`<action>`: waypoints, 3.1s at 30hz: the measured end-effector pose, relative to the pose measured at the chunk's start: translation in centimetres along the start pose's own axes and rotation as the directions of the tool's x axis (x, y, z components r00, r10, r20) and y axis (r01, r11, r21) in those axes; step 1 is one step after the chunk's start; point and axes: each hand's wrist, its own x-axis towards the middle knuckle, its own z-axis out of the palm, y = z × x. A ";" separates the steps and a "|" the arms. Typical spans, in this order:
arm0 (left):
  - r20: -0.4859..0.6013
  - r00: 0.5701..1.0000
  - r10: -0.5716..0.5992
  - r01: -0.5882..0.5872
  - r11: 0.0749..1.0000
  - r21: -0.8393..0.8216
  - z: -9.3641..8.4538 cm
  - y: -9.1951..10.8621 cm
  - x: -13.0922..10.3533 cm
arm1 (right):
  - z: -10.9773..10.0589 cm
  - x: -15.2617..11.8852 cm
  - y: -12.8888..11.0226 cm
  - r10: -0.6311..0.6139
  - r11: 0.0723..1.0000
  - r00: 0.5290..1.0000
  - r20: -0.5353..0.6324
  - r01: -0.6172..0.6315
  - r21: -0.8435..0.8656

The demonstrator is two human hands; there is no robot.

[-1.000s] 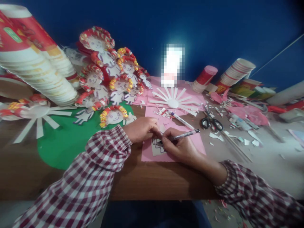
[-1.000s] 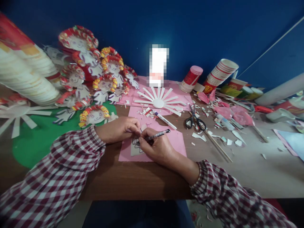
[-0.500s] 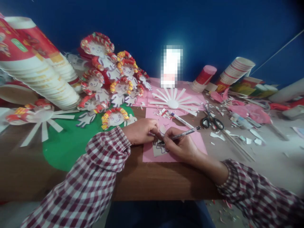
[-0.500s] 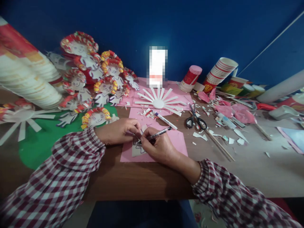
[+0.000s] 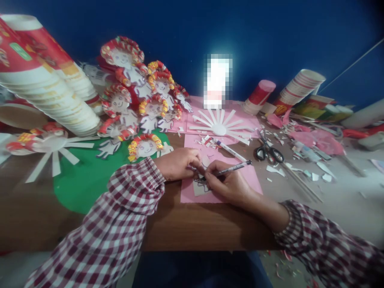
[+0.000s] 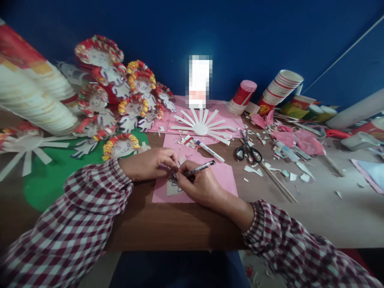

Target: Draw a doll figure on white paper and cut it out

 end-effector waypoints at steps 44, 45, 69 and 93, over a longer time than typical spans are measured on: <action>0.004 1.000 -0.010 0.010 1.000 -0.023 0.0 0.1 0.0 | -0.2 0.0 0.2 0.013 0.999 1.000 0.011 -0.013 -0.053; 0.003 1.000 -0.008 0.008 1.000 -0.021 0.0 0.1 0.0 | -0.2 -0.1 0.3 0.013 0.998 1.000 0.005 -0.013 -0.055; -0.005 1.000 0.021 -0.021 1.000 0.008 0.0 0.1 -0.1 | 0.0 0.0 0.3 0.017 0.999 1.000 -0.016 -0.018 -0.029; -0.005 0.999 0.031 -0.031 0.999 0.007 0.0 0.0 -0.2 | 0.0 0.1 0.2 0.023 0.997 0.999 -0.039 -0.026 -0.077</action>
